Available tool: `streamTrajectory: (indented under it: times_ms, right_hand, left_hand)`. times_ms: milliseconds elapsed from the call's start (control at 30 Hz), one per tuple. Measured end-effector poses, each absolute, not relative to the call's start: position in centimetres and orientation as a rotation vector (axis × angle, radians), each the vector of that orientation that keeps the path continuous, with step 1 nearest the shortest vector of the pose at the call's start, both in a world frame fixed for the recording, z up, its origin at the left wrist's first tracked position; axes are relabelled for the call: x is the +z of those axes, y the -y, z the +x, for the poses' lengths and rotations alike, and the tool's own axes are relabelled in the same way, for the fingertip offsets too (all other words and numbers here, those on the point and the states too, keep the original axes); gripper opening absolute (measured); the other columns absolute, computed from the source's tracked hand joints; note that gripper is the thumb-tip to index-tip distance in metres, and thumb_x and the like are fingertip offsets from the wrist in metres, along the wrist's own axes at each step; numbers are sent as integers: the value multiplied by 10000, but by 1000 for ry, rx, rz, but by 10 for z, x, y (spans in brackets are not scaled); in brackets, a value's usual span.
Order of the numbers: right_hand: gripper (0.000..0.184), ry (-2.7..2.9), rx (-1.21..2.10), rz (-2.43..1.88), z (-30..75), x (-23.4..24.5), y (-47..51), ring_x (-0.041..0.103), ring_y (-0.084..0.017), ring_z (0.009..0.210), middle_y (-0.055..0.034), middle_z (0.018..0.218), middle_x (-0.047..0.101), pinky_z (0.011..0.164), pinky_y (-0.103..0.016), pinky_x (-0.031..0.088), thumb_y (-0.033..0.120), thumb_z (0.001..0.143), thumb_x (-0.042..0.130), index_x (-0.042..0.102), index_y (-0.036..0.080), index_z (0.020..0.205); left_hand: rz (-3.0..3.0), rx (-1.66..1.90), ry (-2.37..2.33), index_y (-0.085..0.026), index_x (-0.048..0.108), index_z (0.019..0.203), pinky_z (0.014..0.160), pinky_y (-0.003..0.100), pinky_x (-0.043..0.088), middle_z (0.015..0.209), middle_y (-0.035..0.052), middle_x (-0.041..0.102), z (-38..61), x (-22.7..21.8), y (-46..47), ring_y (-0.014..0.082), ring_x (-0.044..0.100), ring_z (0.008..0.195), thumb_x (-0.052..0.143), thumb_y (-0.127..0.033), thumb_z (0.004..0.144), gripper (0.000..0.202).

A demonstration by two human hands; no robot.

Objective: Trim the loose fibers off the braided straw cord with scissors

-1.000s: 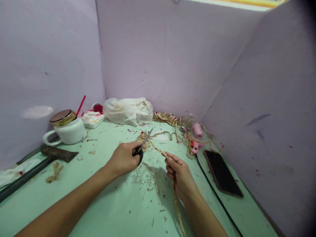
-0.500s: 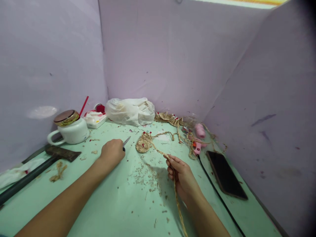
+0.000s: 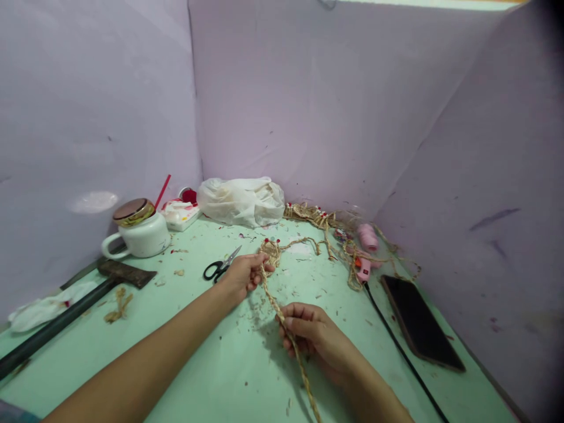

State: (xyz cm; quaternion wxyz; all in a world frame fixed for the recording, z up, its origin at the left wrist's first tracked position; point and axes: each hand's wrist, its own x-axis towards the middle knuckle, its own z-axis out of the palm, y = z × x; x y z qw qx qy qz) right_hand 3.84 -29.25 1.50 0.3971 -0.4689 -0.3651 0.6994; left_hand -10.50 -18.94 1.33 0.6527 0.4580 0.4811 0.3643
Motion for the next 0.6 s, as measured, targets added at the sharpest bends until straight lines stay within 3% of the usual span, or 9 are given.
streamTrajectory:
  times_ms: [167, 267, 400, 600]
  right_hand:
    - [201, 851, 1658, -1141, 36, 13, 288, 486, -69, 437, 2, 596, 575, 457, -202, 391, 271, 623, 650, 560, 131, 735]
    - [237, 834, 1585, -1149, 35, 9, 284, 456, -58, 414, 13, 599, 560, 421, -191, 379, 307, 635, 654, 559, 135, 767]
    - [239, 818, 1543, -1124, 34, 2, 279, 447, -61, 413, 7, 614, 562, 408, -197, 382, 322, 639, 653, 562, 134, 754]
    - [187, 437, 1324, -933, 54, 10, 272, 432, -62, 428, 17, 582, 547, 411, -183, 369, 262, 585, 667, 577, 147, 702]
  left_hand:
    - [1113, 890, -1198, -121, 511, 634, 305, 177, 123, 526, 19, 539, -109, 21, 158, 24, 249, 300, 507, -227, 660, 109]
    - [1272, 970, -1289, -132, 478, 517, 328, 182, 131, 394, -36, 427, -108, 30, 141, 31, 255, 310, 584, -199, 582, 141]
    - [1529, 1049, -1208, -133, 585, 671, 403, 177, 255, 468, -56, 472, -91, 48, 132, 54, 359, 407, 627, -200, 546, 147]
    - [2266, 690, -1127, -165, 634, 693, 498, 218, 316, 631, 7, 585, -90, 83, 124, 106, 467, 517, 436, -378, 741, 296]
